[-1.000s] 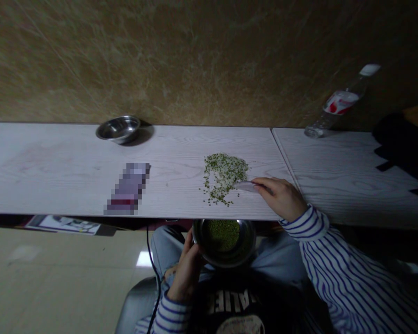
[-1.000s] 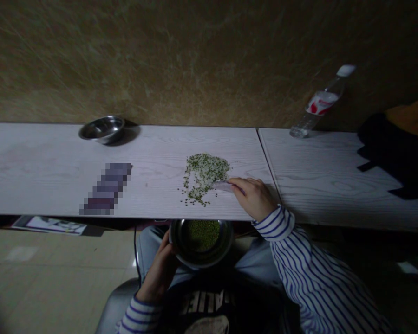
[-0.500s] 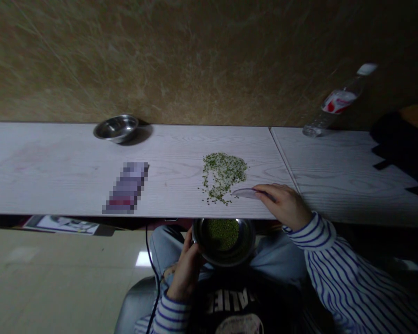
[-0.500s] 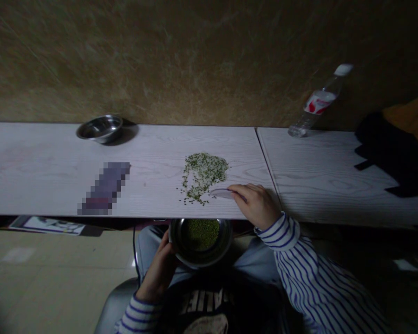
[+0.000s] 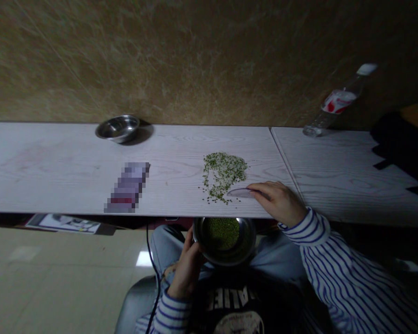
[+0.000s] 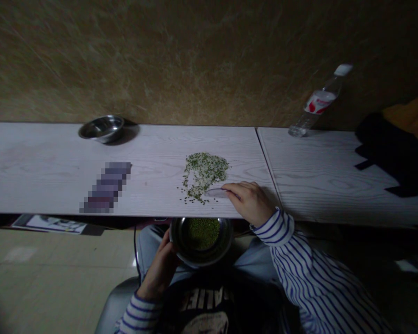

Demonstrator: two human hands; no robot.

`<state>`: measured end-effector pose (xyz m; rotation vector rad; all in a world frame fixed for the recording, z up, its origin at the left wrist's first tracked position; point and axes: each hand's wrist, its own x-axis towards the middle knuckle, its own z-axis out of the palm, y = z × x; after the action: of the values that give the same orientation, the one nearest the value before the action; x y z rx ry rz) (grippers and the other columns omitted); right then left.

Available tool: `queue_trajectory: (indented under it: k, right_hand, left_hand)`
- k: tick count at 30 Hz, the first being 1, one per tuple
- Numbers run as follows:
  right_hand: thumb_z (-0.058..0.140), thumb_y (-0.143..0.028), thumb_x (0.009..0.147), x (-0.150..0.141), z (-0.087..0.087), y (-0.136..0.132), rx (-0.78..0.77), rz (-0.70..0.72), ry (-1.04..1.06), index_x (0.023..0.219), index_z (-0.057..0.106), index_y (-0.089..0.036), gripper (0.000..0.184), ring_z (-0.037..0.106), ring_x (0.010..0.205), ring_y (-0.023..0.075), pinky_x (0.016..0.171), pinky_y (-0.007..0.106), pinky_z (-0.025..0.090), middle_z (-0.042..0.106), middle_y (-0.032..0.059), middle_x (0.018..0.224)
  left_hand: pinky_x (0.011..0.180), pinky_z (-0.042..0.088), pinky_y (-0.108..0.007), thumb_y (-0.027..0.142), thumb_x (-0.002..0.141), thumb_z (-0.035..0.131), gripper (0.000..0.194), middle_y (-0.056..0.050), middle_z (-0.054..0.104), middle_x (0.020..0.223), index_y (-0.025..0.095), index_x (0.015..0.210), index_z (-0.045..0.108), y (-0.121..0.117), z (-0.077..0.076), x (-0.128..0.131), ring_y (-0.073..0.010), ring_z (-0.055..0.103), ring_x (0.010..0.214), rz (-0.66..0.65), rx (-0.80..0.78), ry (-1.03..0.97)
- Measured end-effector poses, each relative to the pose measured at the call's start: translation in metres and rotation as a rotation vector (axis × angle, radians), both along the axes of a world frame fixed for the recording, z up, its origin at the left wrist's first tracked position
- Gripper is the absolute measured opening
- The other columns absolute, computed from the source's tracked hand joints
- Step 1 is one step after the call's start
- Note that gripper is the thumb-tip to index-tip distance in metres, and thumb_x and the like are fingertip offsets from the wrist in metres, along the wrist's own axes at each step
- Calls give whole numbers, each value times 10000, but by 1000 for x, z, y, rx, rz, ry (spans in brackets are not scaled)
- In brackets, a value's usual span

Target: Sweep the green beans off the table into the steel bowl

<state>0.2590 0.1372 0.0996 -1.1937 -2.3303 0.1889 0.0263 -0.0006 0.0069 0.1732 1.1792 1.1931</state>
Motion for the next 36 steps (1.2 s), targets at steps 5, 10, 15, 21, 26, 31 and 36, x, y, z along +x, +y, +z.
queue_trajectory:
  k: [5,10,15,21,26,31,36]
  right_hand:
    - [524,-209,916,12,-2,-4,25,-72,11,1016,728,-201,227,727,822,222,774,367,570,776,73,950]
    - [527,-200,918,15,-2,-5,19,-51,11,1004,727,-186,218,731,847,228,793,377,570,775,84,952]
    - [536,-186,913,6,1,-5,19,-9,-21,1005,726,-209,213,732,838,215,775,362,569,778,63,941]
    - [530,-206,912,13,-3,0,25,-77,-33,1013,730,-204,224,730,811,221,779,369,571,777,71,944]
    - [528,-214,910,15,-3,1,30,-103,-17,1030,731,-184,238,731,816,231,777,373,571,776,80,945]
    - [530,-206,911,2,-1,2,25,-97,-20,1031,731,-188,235,730,789,221,753,364,574,779,74,930]
    - [542,-185,911,-3,1,1,21,-34,-25,1026,731,-180,221,731,846,224,783,367,565,777,81,966]
  left_hand:
    - [707,464,-294,208,655,706,732,-33,703,1001,276,1358,511,1,0,1,-196,611,825,21,3,-41]
    - [624,450,-269,192,680,685,702,-3,676,874,266,1355,506,1,-3,3,-161,563,705,0,29,-54]
    - [657,465,-301,210,665,687,710,-35,674,1047,289,1352,526,0,-7,1,-195,579,788,-1,40,-31]
    - [683,480,-313,206,673,672,727,-46,678,1071,294,1376,514,-1,-7,-2,-207,590,820,1,36,-24]
    - [692,477,-303,195,686,672,715,-52,678,1086,285,1377,516,0,-6,-1,-202,601,833,13,47,-46]
    - [734,479,-338,232,645,712,759,-41,699,1029,290,1376,516,0,-4,0,-221,619,831,17,26,-34]
    - [765,488,-353,242,640,736,758,-64,696,1097,275,1365,517,0,-4,-1,-254,629,923,40,25,-46]
